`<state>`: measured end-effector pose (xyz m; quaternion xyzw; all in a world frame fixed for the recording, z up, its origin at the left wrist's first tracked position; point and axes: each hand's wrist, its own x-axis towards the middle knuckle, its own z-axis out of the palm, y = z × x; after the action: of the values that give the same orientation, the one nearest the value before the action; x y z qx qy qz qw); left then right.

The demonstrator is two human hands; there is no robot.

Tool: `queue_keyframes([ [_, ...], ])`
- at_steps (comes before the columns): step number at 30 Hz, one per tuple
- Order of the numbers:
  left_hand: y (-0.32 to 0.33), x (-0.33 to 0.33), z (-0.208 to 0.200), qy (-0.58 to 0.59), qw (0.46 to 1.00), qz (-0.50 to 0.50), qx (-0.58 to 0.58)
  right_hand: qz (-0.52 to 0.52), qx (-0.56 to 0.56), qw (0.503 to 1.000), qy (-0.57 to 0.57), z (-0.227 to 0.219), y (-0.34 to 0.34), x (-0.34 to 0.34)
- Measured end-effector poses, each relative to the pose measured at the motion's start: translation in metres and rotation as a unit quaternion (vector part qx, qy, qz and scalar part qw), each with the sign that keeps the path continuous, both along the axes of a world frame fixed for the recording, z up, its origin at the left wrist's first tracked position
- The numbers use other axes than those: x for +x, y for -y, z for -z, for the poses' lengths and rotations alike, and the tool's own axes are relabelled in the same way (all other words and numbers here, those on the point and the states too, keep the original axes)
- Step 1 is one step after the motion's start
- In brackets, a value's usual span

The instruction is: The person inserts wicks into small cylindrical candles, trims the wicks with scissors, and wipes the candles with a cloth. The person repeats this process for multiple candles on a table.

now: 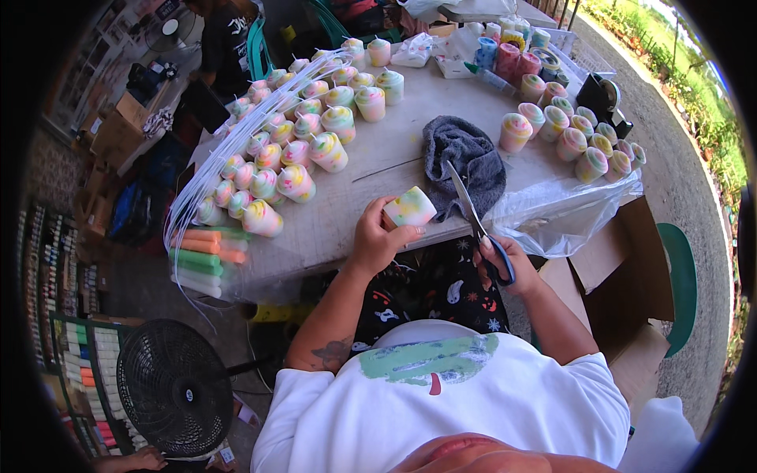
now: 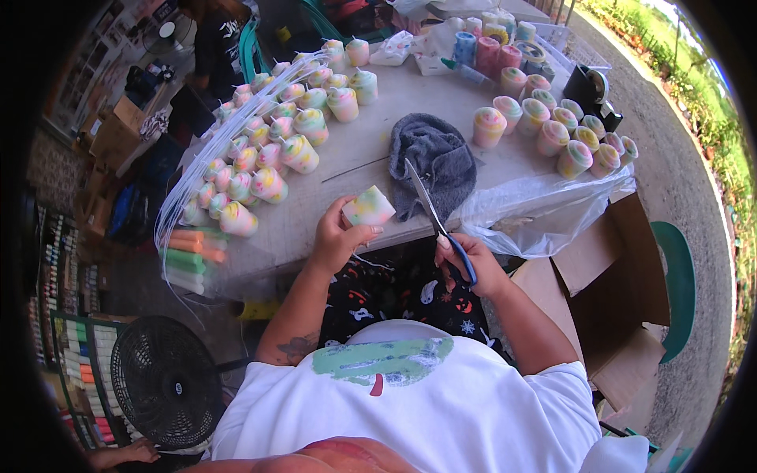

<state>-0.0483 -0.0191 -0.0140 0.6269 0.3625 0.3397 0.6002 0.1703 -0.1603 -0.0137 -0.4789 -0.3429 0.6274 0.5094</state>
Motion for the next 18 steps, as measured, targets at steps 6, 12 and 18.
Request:
queue_keyframes([
  [6, 0.002, -0.009, -0.011, 0.225, 0.956, 0.093, -0.162, -0.049, 0.037, 0.994, 0.095, -0.016, 0.011, -0.004],
  [12, 0.004, -0.009, -0.041, 0.342, 0.916, 0.074, -0.196, -0.124, 0.061, 0.984, 0.112, -0.025, 0.026, -0.003],
  [18, -0.002, -0.017, -0.025, 0.363, 0.921, 0.027, -0.136, -0.247, 0.061, 0.967, -0.037, 0.000, 0.033, -0.028],
])
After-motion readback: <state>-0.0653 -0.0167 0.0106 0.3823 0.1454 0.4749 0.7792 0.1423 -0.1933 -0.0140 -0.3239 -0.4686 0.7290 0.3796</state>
